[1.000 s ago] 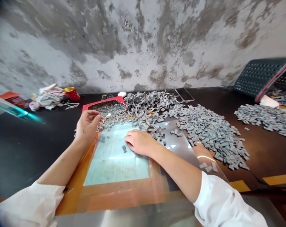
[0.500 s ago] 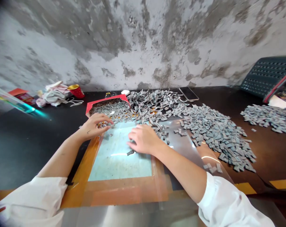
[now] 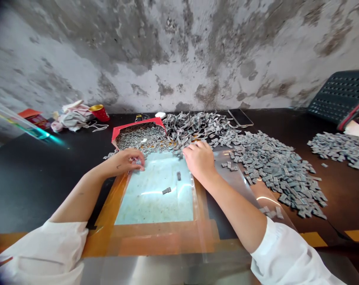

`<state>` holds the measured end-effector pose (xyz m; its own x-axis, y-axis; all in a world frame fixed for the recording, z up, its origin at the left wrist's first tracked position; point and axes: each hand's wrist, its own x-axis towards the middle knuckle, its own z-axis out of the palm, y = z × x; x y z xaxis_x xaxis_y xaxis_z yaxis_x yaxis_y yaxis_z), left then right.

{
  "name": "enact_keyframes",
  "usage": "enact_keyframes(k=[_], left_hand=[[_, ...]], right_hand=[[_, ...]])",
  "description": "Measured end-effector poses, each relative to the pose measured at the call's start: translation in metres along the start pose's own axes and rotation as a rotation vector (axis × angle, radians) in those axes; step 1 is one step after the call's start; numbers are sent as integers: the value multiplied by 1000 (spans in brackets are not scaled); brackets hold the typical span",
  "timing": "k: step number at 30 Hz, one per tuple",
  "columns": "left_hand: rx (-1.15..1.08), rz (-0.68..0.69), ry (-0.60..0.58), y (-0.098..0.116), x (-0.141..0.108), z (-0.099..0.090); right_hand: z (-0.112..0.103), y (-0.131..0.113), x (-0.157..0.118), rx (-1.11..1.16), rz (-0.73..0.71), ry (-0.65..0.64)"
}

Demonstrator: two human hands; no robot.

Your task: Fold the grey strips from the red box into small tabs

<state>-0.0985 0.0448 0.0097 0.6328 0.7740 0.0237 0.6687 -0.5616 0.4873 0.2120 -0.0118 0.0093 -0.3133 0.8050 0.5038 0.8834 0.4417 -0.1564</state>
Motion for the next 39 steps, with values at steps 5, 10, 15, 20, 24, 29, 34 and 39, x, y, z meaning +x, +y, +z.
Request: enact_keyframes(k=[5,10,15,20,24,29,34,39], left_hand=[[-257,-190,156,7,0,6],[-574,-206,324,30,5,16],[-779,-108,270,56,10,34],[-959,-7,234,66,12,42],[-1061,132,153,70,10,40],[-1051,209,-3,81,5,40],[-1054,214,-70,89,3,44],[-1062,212,-56,88,3,45]], right_hand=[[-1,-7,4,518,185,110],[9,-13,5,1127,364,-26],[8,-27,1,1339,409,-147],[7,-34,1,1473,481,-173],[10,-33,2,1593,551,-193],[6,-37,1,1709,640,-391],[-3,-43,0,1687,662,-458],[1,-42,-2,1626,550,-426]])
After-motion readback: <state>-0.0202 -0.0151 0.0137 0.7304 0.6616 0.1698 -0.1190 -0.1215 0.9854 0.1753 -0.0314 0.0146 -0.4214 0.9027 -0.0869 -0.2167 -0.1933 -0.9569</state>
